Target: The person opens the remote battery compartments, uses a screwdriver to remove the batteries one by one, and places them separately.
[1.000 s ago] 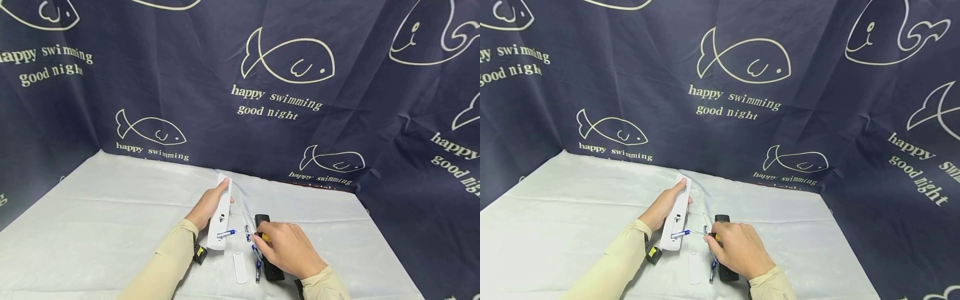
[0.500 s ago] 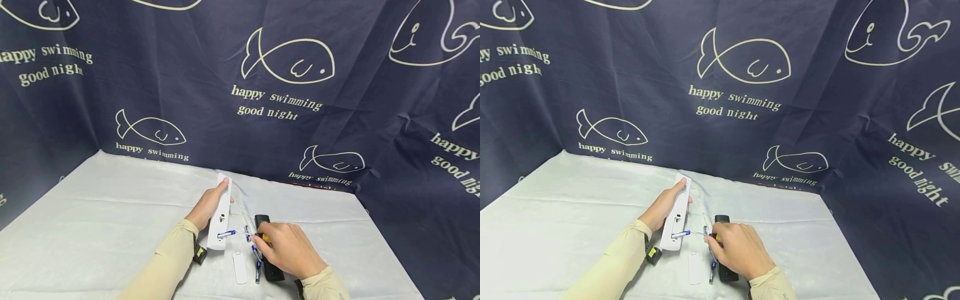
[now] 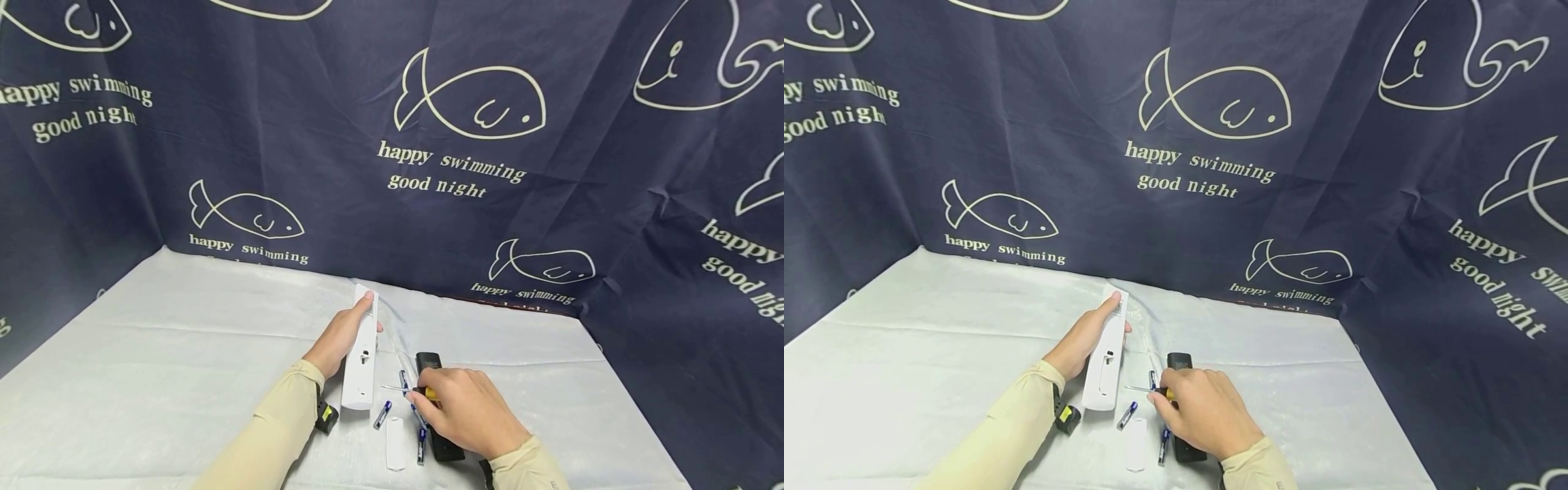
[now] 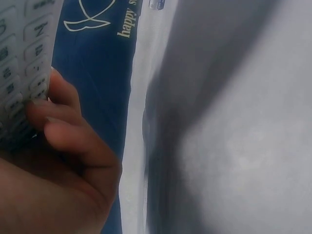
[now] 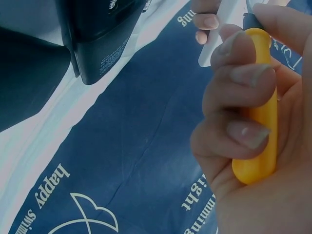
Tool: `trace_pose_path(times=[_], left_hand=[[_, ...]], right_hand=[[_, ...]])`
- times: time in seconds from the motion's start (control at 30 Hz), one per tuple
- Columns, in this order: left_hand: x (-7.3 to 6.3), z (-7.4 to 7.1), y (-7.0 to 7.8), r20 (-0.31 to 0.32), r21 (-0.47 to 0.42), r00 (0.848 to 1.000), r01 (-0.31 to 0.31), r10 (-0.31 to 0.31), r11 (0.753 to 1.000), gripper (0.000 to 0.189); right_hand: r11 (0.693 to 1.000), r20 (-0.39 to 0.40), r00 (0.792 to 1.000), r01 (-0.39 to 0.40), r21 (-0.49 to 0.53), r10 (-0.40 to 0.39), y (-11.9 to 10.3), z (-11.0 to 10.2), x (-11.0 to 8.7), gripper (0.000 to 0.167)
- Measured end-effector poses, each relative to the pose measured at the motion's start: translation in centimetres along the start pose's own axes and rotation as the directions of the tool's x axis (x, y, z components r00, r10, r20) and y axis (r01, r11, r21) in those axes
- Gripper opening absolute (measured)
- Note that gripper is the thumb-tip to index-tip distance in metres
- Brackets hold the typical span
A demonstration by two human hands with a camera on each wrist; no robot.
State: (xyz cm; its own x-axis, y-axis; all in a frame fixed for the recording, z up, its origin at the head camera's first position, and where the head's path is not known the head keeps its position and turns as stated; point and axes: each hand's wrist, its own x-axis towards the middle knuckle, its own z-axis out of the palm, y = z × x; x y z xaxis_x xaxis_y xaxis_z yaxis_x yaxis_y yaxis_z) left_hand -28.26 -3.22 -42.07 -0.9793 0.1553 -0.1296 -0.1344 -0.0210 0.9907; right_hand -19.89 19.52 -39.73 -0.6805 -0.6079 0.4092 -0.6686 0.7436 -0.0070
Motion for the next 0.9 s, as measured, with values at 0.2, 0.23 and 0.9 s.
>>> trace_pose_path(times=[0.2,0.23,0.9], left_hand=[[0.05,0.02,-0.06,0.007,0.004,1.000,0.000,0.000,1.000,0.075],[0.07,0.02,-0.07,0.008,0.005,1.000,-0.001,0.001,1.000,0.075],[-0.05,0.20,-0.04,0.012,0.007,1.000,-0.012,0.012,1.000,0.076]], right_hand=[[1.000,-0.008,1.000,0.007,-0.014,-0.007,0.02,0.15,-0.01,0.017],[1.000,-0.010,1.000,0.009,-0.016,-0.009,0.03,0.18,-0.02,0.016],[1.000,-0.019,1.000,0.014,-0.001,-0.014,0.10,0.03,-0.02,0.016]])
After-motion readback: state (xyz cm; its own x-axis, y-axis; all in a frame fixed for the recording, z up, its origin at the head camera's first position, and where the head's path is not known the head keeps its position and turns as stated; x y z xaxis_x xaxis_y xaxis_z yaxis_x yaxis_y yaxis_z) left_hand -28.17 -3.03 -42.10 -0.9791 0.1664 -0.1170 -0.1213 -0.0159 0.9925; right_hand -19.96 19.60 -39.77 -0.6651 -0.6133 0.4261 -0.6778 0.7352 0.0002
